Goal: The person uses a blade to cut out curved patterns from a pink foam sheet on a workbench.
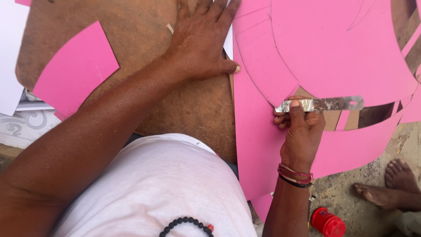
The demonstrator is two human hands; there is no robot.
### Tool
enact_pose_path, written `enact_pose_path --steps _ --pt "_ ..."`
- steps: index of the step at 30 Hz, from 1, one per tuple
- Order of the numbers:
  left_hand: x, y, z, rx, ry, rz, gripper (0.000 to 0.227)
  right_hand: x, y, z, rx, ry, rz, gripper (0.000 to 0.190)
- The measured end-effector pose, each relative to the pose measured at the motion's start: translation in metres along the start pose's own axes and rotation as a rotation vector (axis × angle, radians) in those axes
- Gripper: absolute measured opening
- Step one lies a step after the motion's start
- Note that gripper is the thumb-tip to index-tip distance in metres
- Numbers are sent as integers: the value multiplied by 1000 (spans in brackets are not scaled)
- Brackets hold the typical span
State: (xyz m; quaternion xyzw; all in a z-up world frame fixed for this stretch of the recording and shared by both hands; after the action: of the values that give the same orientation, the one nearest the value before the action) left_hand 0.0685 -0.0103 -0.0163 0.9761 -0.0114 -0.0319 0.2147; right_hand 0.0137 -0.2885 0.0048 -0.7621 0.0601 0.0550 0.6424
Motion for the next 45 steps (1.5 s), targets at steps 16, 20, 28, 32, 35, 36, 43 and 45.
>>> enact_pose_path --steps 16,20,28,32,35,36,43,45 --pt "1 -4 -4 -38 -17 29 134 13 -47 31 -159 -98 -516 19" --pt "-2 -7 -5 -73 36 59 131 55 -56 110 -254 -323 -621 16" --pt "-4 -10 -4 -134 123 93 132 67 -65 143 -527 -341 -615 18" --pt "-5 -9 -6 -125 130 89 131 64 -67 145 -463 -371 -584 16" --pt "-5 -12 -4 -130 139 88 131 64 -65 145 -458 -380 -574 16" --pt "-4 -11 -3 -136 141 90 131 64 -64 145 -457 -379 -581 17" --pt "-4 -10 -2 -130 125 82 131 66 -62 144 -403 -386 -542 20" --pt "-3 -10 -2 -140 136 87 131 64 -63 142 -479 -367 -581 20"
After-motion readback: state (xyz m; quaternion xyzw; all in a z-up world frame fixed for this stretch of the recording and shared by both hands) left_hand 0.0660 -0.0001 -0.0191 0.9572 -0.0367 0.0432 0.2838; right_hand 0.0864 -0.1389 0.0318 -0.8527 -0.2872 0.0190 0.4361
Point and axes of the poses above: each hand's wrist, its own x-axis towards the middle knuckle, its own z-axis out of the palm, y = z × x, the point moved 7 cm from there along x, towards the middle knuckle, and after that the axes turned 3 degrees about -z, right-handed, at the moved point
